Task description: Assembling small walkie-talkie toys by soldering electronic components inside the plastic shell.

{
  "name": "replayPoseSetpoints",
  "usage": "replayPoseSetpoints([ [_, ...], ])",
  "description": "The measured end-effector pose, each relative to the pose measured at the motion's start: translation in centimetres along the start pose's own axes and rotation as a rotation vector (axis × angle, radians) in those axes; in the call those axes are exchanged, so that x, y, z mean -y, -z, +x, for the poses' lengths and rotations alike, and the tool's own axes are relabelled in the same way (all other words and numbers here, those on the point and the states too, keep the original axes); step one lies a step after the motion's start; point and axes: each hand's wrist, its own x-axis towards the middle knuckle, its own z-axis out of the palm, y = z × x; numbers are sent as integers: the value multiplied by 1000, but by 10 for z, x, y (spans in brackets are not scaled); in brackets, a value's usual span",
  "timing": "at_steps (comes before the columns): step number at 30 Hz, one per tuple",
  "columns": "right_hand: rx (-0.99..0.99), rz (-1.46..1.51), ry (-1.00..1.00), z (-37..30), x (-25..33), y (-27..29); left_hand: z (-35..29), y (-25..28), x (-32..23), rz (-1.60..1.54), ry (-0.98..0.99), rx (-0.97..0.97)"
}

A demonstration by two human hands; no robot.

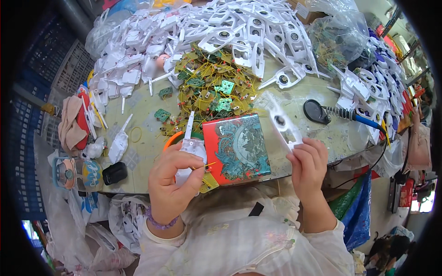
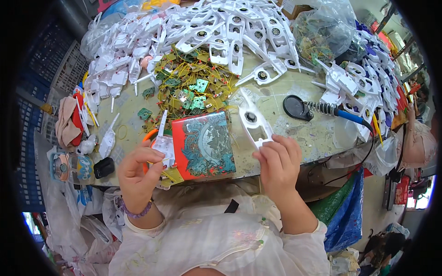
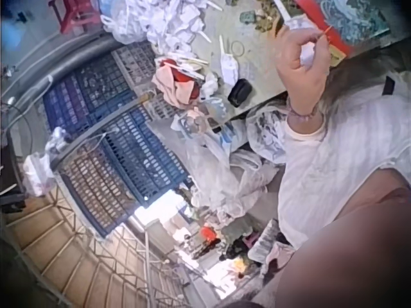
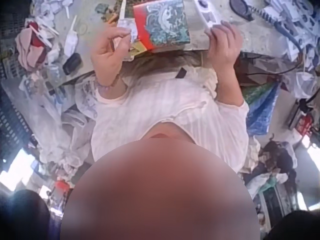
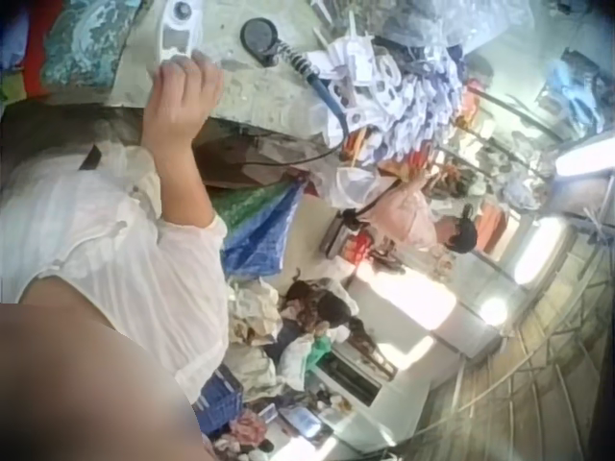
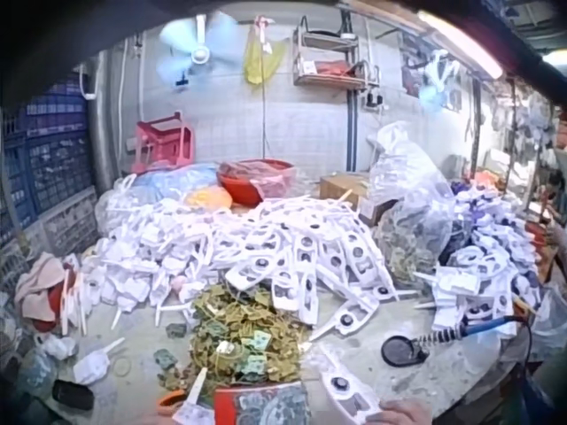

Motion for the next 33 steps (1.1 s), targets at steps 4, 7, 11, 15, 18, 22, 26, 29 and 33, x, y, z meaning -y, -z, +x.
replayPoseSetpoints([
  [4, -75, 246, 274, 2, 30, 9, -2, -5, -8, 37, -9, 51],
  [7, 77, 241, 432, 7, 48, 8, 0, -10, -17, 119, -38, 94],
  [11, 162, 230, 470, 6, 54, 9, -2, -16, -23, 164, -74, 106],
  [15, 120, 265, 463, 8, 49, 12, -5, -17, -21, 299, -112, 52],
  [18, -98, 480, 301, 7, 31, 19, -10, -16, -22, 329, -127, 17],
  [22, -38, 686, 25, 2, 15, 9, -11, -14, -18, 385, -119, 14],
  [26, 29, 584, 120, 7, 34, -3, -10, -20, -8, 360, -129, 44],
  [29, 18, 499, 102, 16, 49, -8, -10, -22, -15, 378, -81, 35],
  [33, 154, 402, 6, 31, 56, -7, -12, -20, -14, 398, -63, -11],
])
